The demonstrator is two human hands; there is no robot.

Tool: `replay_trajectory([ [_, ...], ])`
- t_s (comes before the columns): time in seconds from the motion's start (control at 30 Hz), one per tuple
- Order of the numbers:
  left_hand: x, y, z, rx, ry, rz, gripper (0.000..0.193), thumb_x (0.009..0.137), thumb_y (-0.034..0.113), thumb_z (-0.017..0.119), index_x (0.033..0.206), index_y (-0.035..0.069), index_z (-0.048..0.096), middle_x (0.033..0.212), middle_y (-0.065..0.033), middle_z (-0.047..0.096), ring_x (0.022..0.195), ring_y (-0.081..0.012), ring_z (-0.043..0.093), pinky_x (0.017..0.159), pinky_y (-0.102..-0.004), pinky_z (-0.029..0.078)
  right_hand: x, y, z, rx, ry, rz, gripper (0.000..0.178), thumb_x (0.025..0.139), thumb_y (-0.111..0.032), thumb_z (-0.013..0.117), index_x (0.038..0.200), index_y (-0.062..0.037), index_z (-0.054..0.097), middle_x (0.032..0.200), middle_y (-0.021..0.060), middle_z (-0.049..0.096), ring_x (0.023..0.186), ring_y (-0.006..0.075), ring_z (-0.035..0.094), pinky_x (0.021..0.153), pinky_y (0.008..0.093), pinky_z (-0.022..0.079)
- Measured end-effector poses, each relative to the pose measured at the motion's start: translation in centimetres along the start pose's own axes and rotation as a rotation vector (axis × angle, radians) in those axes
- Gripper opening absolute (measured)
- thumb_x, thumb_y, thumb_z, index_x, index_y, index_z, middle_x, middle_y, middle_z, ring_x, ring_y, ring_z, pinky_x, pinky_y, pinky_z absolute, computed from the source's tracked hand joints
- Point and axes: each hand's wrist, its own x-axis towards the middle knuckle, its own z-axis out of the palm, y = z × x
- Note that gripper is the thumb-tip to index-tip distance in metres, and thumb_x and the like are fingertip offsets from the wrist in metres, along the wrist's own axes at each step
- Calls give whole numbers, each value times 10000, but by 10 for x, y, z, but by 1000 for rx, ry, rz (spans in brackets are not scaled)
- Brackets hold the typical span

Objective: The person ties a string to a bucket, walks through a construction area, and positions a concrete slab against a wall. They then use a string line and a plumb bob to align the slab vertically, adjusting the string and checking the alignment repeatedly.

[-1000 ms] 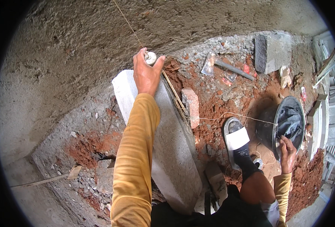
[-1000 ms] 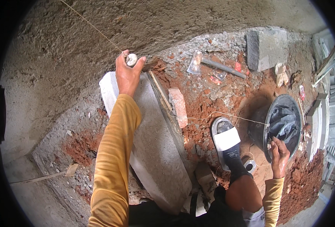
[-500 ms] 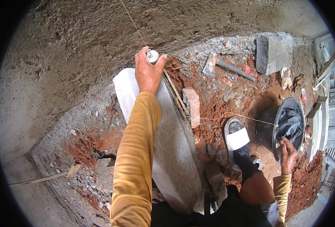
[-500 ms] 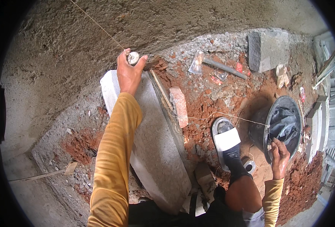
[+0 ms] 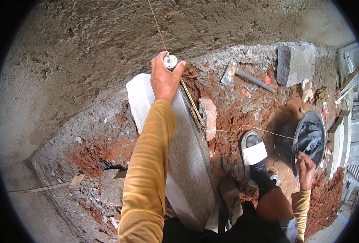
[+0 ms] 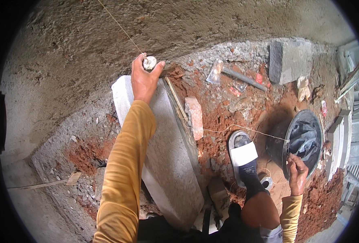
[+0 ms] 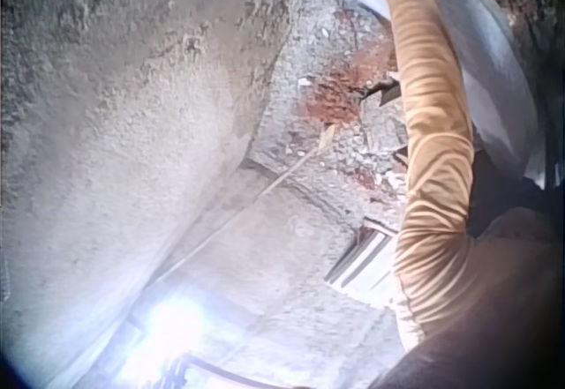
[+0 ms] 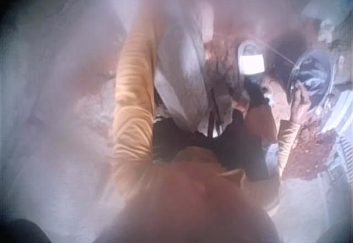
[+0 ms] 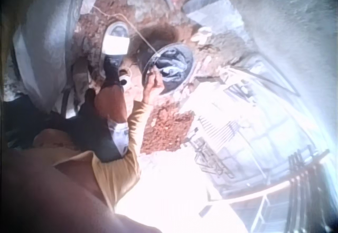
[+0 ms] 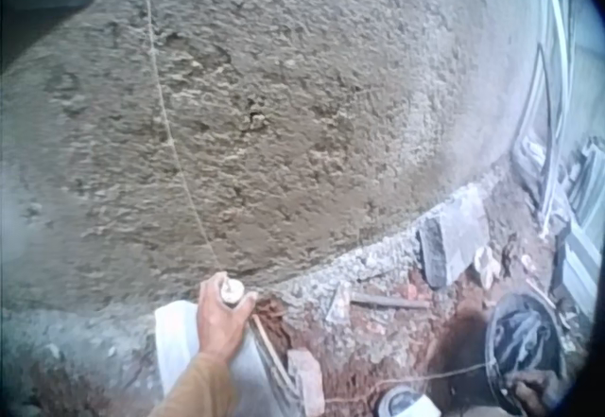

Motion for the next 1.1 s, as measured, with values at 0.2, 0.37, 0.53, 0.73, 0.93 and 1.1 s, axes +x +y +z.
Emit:
replay_trajectory([
  [0.2,0,-3,2,-32,24,39,637,757,322,769,1224,-33,520,1221,-192,534,1158,-335,518,998,-379,406,-2,0,2,8,-21,-19,267,931,-201,595,1043,34,654,910,24,594,808,104,527,702,229,445],
  [0.37,-1,-5,3,-10,20,-9,634,751,330,761,1230,-4,514,1222,-176,535,1141,-342,526,975,-389,418,0,-3,4,-71,-61,-45,249,923,-197,581,1000,27,660,886,32,597,784,114,513,714,243,423],
  [0.53,0,-7,5,38,62,52,603,749,314,755,1220,28,512,1179,-161,554,1076,-347,562,904,-425,451,2,-9,8,-11,-107,-54,278,929,-200,562,1051,33,651,916,55,608,771,116,516,725,249,425],
  [0.73,0,-7,4,26,48,37,600,754,325,756,1207,11,520,1183,-168,553,1091,-339,556,927,-402,443,22,-58,50,-86,-295,-193,346,952,-218,518,1174,33,605,1001,110,653,785,147,573,725,281,488],
  [0.93,0,-7,5,49,70,56,600,749,317,755,1220,32,516,1201,-159,552,1094,-346,556,920,-420,448,83,-155,116,-327,-494,-709,220,881,-56,588,1083,9,647,906,132,674,757,217,635,708,318,496],
  [1.1,1,-8,6,52,78,56,606,750,321,757,1221,29,513,1204,-160,549,1104,-348,546,928,-420,443,128,-209,200,-198,-417,-955,200,903,-113,600,1068,-33,681,931,101,694,837,200,662,770,317,521],
])
